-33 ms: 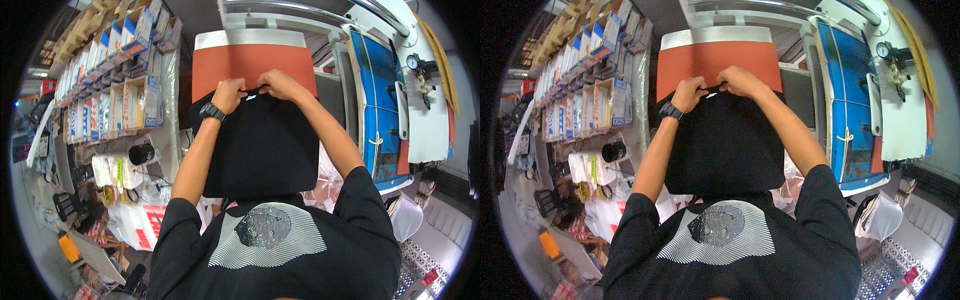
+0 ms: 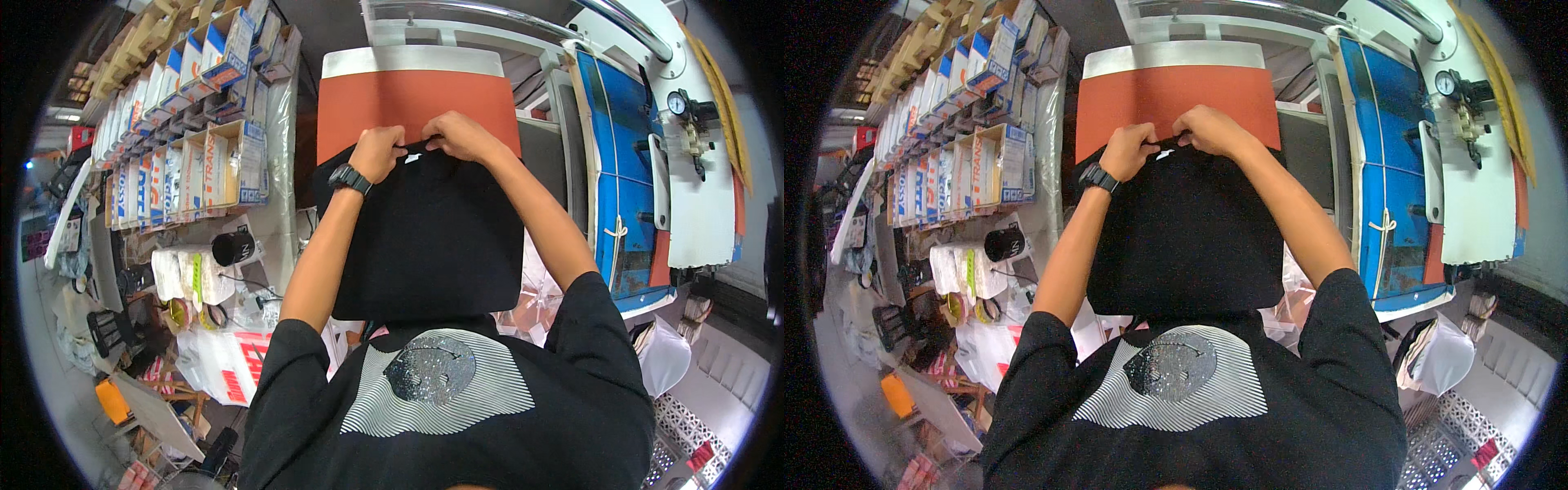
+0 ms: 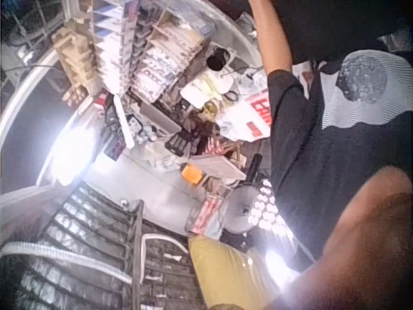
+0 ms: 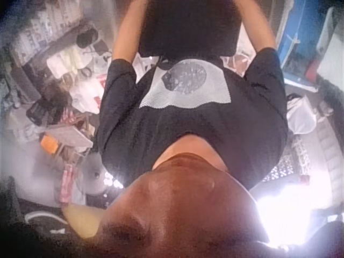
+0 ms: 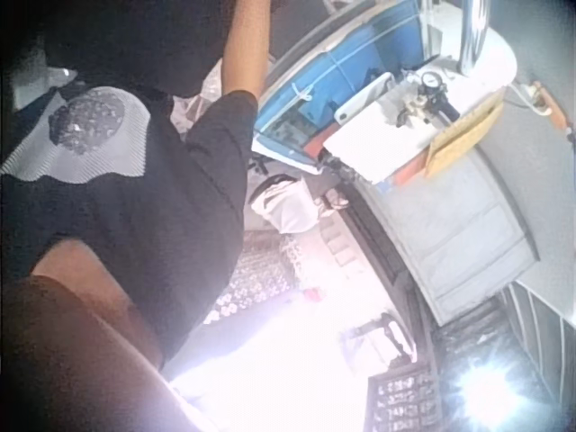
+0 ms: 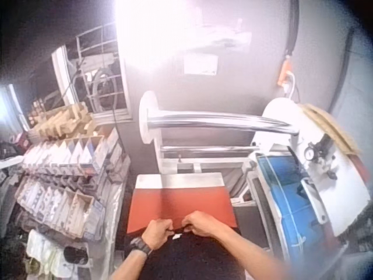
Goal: The person places a black shirt onto a heat press, applies a transfer, and then trims and positions printed designs on other shirts at a table using scissors.
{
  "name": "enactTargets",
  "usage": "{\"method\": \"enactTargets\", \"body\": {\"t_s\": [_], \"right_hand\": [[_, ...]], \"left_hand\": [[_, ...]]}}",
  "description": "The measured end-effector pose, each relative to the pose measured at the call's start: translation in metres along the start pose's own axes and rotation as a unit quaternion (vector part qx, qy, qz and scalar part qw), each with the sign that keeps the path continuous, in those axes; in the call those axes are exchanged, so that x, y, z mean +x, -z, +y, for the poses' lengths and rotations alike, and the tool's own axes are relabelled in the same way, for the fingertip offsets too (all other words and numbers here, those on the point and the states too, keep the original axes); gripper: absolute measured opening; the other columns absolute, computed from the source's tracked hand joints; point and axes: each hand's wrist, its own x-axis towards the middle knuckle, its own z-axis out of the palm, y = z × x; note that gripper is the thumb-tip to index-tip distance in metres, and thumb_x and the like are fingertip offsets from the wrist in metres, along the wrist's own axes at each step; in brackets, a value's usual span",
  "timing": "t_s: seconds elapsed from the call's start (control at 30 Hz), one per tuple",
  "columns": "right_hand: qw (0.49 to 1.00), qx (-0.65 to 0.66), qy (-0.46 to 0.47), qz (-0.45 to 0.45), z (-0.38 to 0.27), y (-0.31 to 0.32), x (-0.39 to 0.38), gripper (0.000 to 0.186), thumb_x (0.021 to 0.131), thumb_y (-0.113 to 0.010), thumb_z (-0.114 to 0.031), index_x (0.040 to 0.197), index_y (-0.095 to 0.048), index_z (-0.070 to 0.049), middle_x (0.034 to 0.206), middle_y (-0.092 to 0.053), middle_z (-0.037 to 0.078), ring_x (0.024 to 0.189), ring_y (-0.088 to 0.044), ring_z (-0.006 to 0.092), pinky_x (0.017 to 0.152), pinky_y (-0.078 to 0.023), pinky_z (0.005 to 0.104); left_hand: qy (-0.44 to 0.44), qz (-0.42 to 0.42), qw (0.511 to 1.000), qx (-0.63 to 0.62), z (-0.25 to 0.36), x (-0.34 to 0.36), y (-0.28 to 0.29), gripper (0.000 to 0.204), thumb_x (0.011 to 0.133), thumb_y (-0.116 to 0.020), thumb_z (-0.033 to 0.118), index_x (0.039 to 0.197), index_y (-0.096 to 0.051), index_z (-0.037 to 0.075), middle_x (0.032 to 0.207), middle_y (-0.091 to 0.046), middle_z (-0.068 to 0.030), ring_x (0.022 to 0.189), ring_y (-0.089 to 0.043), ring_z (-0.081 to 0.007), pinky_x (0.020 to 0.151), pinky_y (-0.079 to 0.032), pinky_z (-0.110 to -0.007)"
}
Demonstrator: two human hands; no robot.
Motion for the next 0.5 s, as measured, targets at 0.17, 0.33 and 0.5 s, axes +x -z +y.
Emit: {"method": "enactTargets", "body": {"t_s": [0.17, 0.33, 0.5], "right_hand": [[1.000, -0.010, -0.017, -0.015, -0.004, -0.005, 0.001, 0.017, 0.084, -0.071, -0.009, 0.100, -0.071, -0.005, 0.090, -0.071, 0.019, 0.090, -0.068, 0.0398, 0.076, -0.051, 0.0491], [0.999, -0.014, -0.017, -0.037, -0.007, -0.007, -0.004, 0.018, 0.084, -0.072, -0.010, 0.101, -0.070, -0.005, 0.095, -0.072, 0.017, 0.093, -0.068, 0.0386, 0.078, -0.051, 0.0500], [0.991, -0.105, -0.026, 0.077, -0.001, -0.008, -0.002, 0.025, 0.080, -0.070, -0.008, 0.105, -0.069, -0.008, 0.103, -0.071, 0.015, 0.099, -0.066, 0.0345, 0.080, -0.050, 0.0474]], "left_hand": [[0.013, -0.042, 0.999, 0.003, 0.002, -0.004, 0.005, 0.020, 0.086, -0.071, 0.009, 0.090, -0.053, 0.002, 0.080, -0.064, -0.0213, 0.080, -0.063, -0.0426, 0.068, -0.047, -0.047], [-0.040, -0.051, 0.998, 0.028, -0.001, -0.003, 0.005, 0.019, 0.087, -0.070, 0.010, 0.093, -0.053, 0.004, 0.082, -0.065, -0.0189, 0.083, -0.064, -0.0410, 0.072, -0.047, -0.048], [-0.096, 0.058, 0.983, 0.146, -0.003, 0.003, 0.007, 0.024, 0.087, -0.069, 0.012, 0.108, -0.058, 0.009, 0.094, -0.066, -0.0149, 0.090, -0.063, -0.0385, 0.082, -0.045, -0.043]]}}
